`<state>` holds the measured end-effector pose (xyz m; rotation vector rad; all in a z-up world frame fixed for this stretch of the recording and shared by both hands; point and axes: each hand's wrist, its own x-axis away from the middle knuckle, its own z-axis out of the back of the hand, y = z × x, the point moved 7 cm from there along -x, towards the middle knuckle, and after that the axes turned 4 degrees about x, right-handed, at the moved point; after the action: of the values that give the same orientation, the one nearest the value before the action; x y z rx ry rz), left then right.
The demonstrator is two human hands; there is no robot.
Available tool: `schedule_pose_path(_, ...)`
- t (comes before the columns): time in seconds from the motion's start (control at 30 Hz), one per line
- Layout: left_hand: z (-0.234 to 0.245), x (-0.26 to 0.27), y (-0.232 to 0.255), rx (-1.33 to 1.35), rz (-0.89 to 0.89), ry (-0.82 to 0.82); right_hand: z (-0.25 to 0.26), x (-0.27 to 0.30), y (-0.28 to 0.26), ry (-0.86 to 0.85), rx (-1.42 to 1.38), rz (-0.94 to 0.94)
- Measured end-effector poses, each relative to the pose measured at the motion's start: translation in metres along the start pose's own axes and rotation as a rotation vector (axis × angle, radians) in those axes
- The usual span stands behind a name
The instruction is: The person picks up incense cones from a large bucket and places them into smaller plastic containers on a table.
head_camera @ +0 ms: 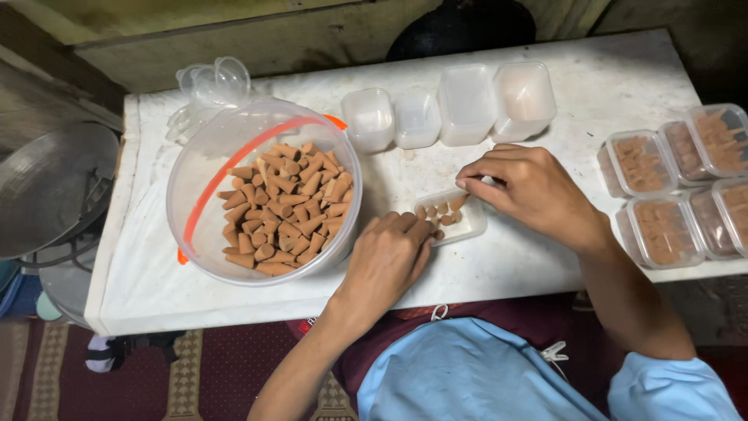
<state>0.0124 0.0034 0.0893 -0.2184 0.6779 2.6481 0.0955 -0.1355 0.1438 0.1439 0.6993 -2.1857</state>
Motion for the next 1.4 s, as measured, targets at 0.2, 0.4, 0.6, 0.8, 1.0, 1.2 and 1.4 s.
schedule_pose_path(0.2, 0.102, 0.002, 0.035, 0.284, -0.111, 0.049, 0.033, -0.040, -0.060, 0.078, -0.080, 0.219)
schedule_pose_path(0.4, 0.181, 0.011, -0.010, 0.127, -0.025, 0.151, 0.022, -0.083, -0.112, 0.025, -0.133, 0.504)
schedule_pose_path(0.6, 0.165, 0.029, -0.128, -0.031, 0.384, -0.200, -0.067, -0.130, -0.122, -0.399, -0.085, 0.526)
schedule_pose_path(0.8, 0.145, 0.035, -0.154, -0.354, 0.483, -0.246, -0.143, -0.140, -0.093, -0.838, 0.057, 0.267)
schedule_pose_path(1.0, 0.145, 0.034, -0.151, -0.347, 0.463, -0.184, -0.148, -0.132, -0.129, -0.929, 0.070, 0.356)
schedule_pose_path(1.2, 0.144, 0.035, -0.152, -0.361, 0.422, -0.163, -0.163, -0.124, -0.146, -0.989, 0.163, 0.430)
schedule_pose_path(1.4, 0.148, 0.033, -0.145, -0.324, 0.454, -0.151, -0.139, -0.153, -0.147, -0.723, 0.169, 0.441)
